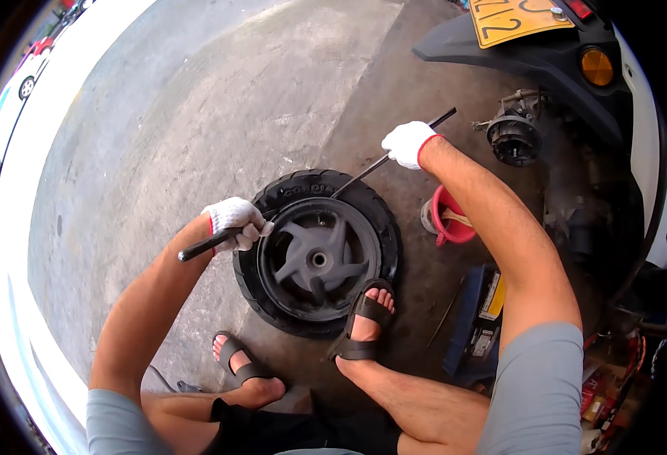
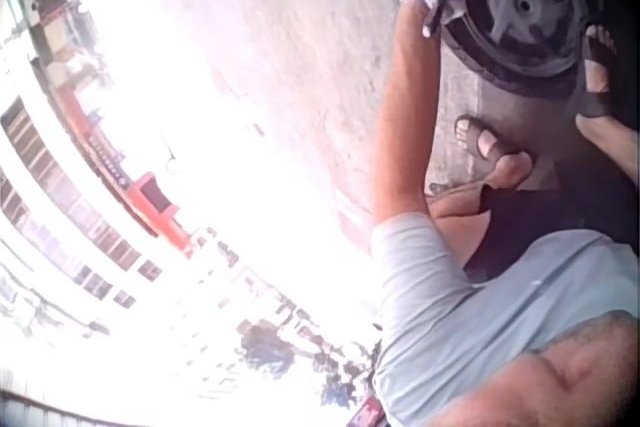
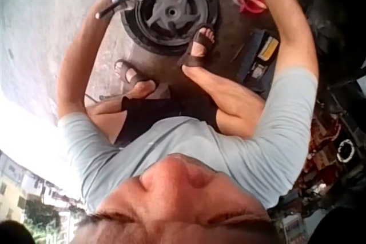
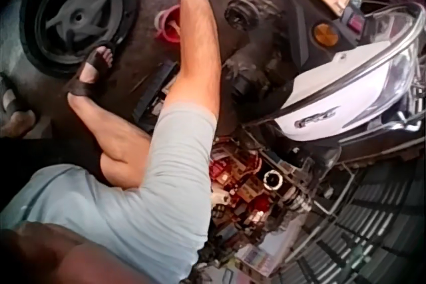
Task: The person mounts a tire onto a wheel rim by applying lubricant with a brush and prying the tire bead over the rim using metal tire levers.
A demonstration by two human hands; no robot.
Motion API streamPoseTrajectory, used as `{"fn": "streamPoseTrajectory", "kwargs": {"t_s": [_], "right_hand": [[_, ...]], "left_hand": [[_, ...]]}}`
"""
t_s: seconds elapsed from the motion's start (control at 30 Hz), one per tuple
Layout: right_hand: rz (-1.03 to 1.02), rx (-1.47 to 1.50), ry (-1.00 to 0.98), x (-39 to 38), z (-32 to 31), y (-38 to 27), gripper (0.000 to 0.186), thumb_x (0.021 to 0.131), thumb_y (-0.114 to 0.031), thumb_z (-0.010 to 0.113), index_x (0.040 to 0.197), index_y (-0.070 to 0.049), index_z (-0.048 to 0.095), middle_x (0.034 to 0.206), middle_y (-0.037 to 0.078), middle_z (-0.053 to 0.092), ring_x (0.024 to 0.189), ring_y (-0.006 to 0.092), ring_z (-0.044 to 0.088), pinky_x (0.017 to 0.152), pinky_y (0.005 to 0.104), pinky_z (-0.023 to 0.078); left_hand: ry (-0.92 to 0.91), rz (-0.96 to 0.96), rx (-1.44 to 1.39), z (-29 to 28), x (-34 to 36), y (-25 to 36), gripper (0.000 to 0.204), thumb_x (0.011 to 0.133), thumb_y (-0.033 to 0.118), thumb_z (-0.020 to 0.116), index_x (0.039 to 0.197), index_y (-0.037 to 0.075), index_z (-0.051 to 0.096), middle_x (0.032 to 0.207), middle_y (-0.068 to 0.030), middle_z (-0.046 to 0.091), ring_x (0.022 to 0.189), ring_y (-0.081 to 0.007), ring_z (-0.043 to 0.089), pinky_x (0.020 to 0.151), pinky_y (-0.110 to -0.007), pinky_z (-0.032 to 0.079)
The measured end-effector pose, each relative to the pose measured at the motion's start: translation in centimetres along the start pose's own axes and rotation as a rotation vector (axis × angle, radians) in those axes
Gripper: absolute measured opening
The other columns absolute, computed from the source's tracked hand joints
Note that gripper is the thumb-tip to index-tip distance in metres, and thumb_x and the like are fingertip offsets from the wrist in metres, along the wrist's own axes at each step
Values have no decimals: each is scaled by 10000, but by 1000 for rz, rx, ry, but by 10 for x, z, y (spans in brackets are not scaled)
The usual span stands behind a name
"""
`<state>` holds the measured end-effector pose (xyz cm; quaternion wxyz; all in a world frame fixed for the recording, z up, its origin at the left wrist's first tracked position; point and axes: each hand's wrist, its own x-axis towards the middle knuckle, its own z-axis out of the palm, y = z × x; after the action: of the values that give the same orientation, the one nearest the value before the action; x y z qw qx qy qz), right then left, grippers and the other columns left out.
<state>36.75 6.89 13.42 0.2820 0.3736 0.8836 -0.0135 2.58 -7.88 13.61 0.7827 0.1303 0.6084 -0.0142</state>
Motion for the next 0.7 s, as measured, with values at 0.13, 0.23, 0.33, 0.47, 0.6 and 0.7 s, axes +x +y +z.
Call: {"fn": "streamPoseTrajectory", "kwargs": {"t_s": [0.13, 0.23, 0.33, 0.47, 0.6, 0.7], "right_hand": [[-43, -122, 32, 15, -14, -22, 207, 892, -189, 570, 978, -98, 736, 972, 159, 734, 921, 346, 705, 793, 444, 554], [-8, -120, 51, 10, -23, -36, 223, 874, -157, 564, 951, -75, 757, 939, 157, 744, 889, 339, 719, 755, 439, 565], [112, -133, 36, -18, -42, -79, 215, 869, -159, 581, 933, -87, 774, 910, 121, 756, 880, 298, 734, 701, 432, 562], [128, -135, 7, -41, -63, -123, 206, 863, -176, 601, 950, -117, 779, 923, 72, 760, 885, 263, 731, 681, 437, 532], [124, -173, 73, -39, -76, -126, 187, 853, -170, 604, 888, -111, 778, 849, 84, 752, 828, 268, 736, 644, 405, 540], [120, -169, 91, -39, -78, -120, 197, 854, -173, 601, 902, -102, 778, 869, 101, 754, 834, 281, 735, 666, 412, 549]], "left_hand": [[2, 21, -71, -7, 10, -2, 190, 925, 77, 452, 815, 51, 606, 543, 20, 481, 387, -44, 389, 320, -192, 224], [-35, 3, -23, -5, 3, 2, 198, 924, 72, 454, 797, 60, 605, 537, 22, 477, 386, -47, 392, 325, -191, 231], [60, 28, 36, 2, 1, -1, 211, 923, 79, 450, 779, 73, 605, 526, 25, 470, 380, -50, 384, 328, -196, 218], [173, 73, 51, 24, 2, -9, 237, 914, 89, 455, 748, 104, 624, 490, 31, 446, 373, -67, 354, 336, -250, 197], [381, 337, 144, 41, 44, -36, 206, 881, 75, 550, 717, 57, 673, 549, -36, 540, 395, -153, 378, 388, -331, 293], [609, 545, 622, 65, 69, -57, 179, 881, 111, 572, 811, -11, 682, 726, -170, 660, 664, -310, 596, 611, -381, 471]]}}
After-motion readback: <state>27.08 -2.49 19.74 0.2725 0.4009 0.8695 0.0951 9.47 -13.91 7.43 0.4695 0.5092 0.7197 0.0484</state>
